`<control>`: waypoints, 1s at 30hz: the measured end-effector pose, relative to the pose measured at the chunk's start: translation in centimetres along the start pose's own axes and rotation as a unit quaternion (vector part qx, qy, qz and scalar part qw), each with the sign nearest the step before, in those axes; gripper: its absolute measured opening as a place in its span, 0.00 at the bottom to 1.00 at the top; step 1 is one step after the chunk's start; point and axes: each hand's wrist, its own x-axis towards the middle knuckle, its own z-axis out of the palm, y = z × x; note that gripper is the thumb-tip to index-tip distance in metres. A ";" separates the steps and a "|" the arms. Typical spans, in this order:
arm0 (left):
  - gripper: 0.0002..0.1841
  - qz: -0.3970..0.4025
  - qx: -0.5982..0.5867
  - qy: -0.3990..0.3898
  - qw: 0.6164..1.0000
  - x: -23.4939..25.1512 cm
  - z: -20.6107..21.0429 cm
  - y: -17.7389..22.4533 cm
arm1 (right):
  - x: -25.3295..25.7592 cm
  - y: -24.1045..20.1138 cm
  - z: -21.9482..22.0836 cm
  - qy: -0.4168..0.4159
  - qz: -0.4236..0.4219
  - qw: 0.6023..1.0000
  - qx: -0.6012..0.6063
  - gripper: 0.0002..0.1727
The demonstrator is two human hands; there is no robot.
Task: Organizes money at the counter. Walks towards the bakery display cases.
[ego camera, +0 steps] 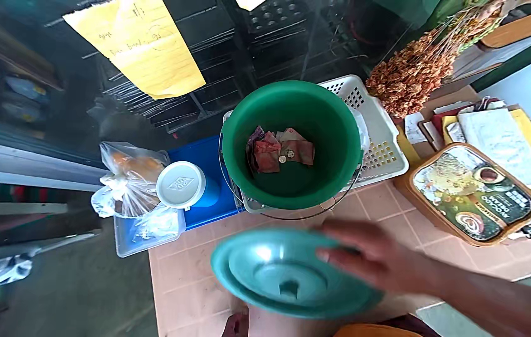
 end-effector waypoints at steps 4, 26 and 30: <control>0.08 -0.041 -0.173 -0.012 0.984 -0.9 0.0 1.5 | 4.9 1.2 -7.3 0.205 0.166 0.963 -0.065 0.12; 0.52 0.219 -0.810 -0.110 0.533 -25.1 3.6 -1.5 | -8.9 -7.6 6.7 -0.262 -0.289 0.920 -0.042 0.19; 0.52 0.274 -0.821 -0.068 0.496 -29.3 3.0 -6.8 | -16.7 -10.6 14.2 -0.326 -0.347 0.879 0.033 0.17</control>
